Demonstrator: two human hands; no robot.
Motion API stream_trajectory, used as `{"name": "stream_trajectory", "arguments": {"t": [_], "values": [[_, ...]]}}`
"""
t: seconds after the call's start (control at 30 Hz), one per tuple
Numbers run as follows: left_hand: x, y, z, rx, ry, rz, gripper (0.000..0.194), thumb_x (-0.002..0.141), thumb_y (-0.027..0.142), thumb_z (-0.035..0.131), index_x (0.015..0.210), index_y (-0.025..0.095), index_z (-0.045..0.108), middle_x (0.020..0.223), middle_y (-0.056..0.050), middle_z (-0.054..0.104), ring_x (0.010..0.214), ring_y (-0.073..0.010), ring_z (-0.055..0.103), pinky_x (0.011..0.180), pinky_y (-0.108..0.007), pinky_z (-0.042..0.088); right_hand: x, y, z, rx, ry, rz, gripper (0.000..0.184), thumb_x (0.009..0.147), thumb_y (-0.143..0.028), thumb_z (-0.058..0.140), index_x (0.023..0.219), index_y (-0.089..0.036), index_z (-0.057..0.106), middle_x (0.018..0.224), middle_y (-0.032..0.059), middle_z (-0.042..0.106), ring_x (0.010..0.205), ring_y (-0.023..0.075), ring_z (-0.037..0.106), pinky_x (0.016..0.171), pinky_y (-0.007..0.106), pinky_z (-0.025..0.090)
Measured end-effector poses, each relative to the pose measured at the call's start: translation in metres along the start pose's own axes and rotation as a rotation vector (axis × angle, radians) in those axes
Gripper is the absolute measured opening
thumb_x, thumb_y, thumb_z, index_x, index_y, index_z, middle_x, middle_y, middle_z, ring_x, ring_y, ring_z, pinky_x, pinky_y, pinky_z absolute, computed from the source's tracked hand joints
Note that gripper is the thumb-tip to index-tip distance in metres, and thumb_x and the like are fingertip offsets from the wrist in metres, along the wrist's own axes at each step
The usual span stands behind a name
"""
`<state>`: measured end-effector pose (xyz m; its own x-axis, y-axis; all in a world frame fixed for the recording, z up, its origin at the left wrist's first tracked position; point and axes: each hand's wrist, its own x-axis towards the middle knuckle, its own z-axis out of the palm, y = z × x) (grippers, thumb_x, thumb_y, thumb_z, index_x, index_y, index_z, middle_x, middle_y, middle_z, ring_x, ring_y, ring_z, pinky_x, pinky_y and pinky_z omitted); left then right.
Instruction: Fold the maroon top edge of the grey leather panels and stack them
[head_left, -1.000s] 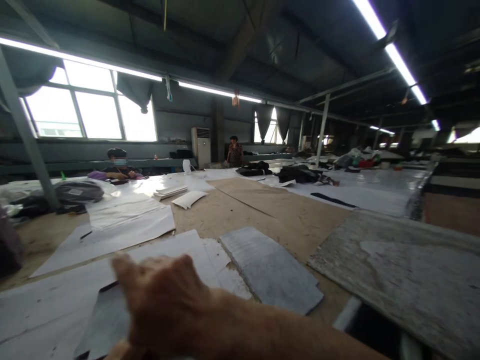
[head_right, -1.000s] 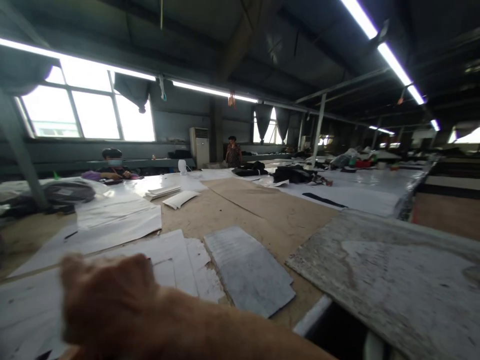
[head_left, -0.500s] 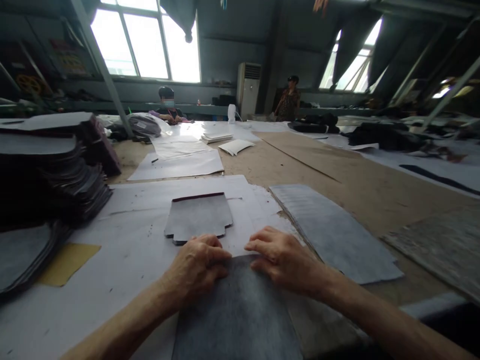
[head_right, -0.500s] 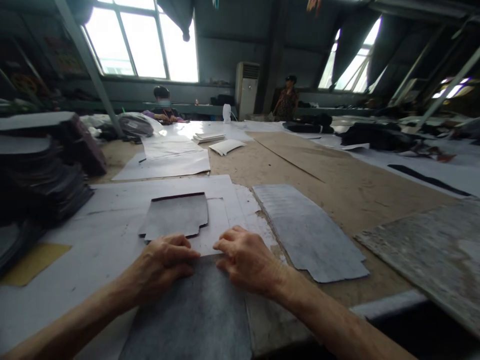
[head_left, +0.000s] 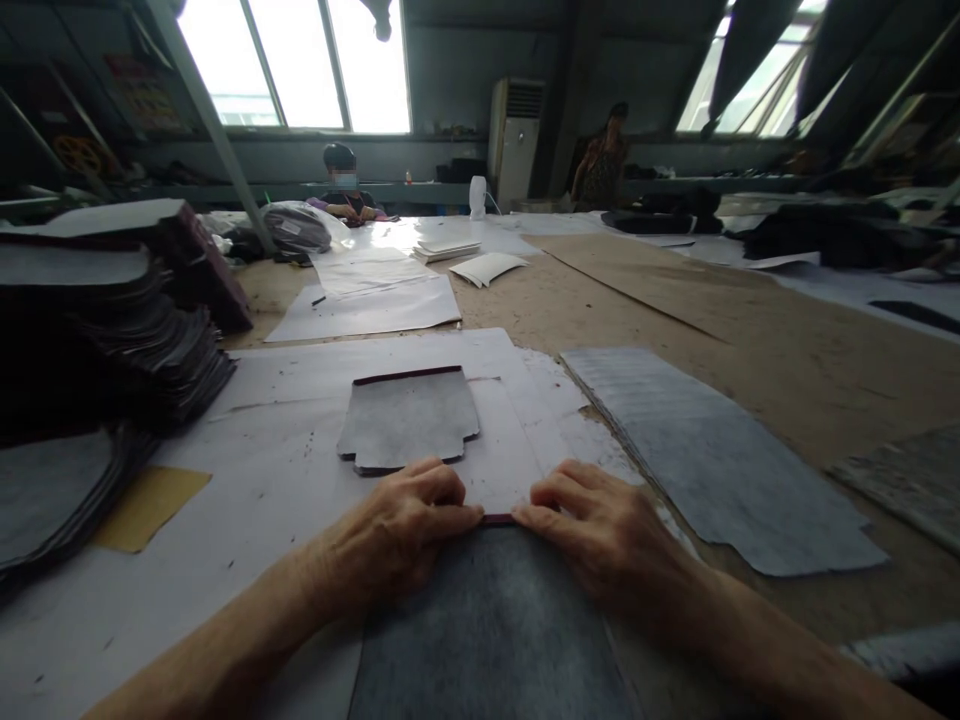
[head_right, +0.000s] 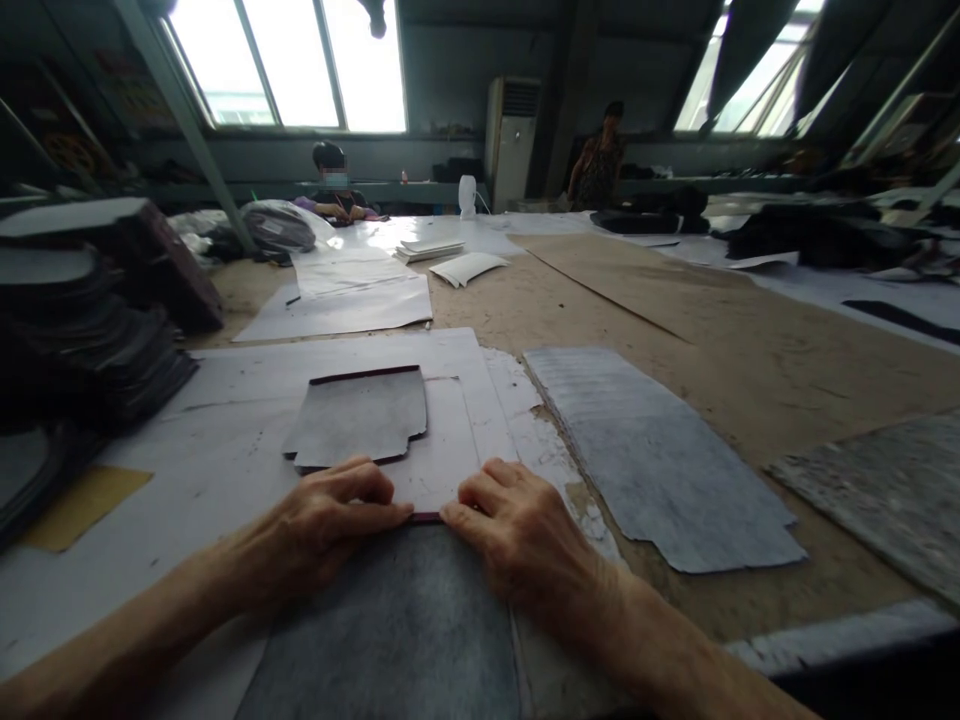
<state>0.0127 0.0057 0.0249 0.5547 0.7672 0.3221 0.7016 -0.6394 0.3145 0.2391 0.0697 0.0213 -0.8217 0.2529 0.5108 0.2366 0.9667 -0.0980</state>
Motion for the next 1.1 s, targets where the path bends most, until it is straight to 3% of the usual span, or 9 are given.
{"name": "stream_trajectory", "arguments": {"t": [0.33,0.63,1.1], "values": [[-0.001,0.001,-0.001,0.170,-0.126,0.076,0.034,0.080,0.002,0.036,0.105,0.014,0.055,0.084,-0.005,0.051,0.077,-0.0167,0.042,0.073,-0.032,0.041,-0.005,-0.001,0.001,-0.124,-0.093,-0.134,0.027,0.092,-0.009,0.035,0.104,-0.008,0.058,0.088,0.0084,0.058,0.080,0.0181,0.047,0.070,0.035,0.043],[-0.002,-0.001,0.001,0.104,-0.087,0.097,0.032,0.081,0.001,0.035,0.102,0.014,0.055,0.083,-0.006,0.049,0.075,-0.0167,0.039,0.070,-0.033,0.040,-0.005,0.001,-0.008,-0.100,-0.124,-0.188,0.027,0.092,-0.009,0.034,0.102,-0.005,0.058,0.087,0.0092,0.058,0.081,0.0173,0.049,0.073,0.034,0.047],[-0.003,-0.001,0.002,0.063,-0.067,0.104,0.035,0.079,-0.001,0.036,0.105,0.013,0.053,0.084,-0.006,0.048,0.075,-0.0171,0.040,0.069,-0.033,0.041,-0.022,0.010,-0.015,-0.113,-0.080,-0.125,0.028,0.092,-0.007,0.030,0.099,-0.005,0.058,0.090,0.0107,0.058,0.087,0.0191,0.050,0.076,0.034,0.048]]}}
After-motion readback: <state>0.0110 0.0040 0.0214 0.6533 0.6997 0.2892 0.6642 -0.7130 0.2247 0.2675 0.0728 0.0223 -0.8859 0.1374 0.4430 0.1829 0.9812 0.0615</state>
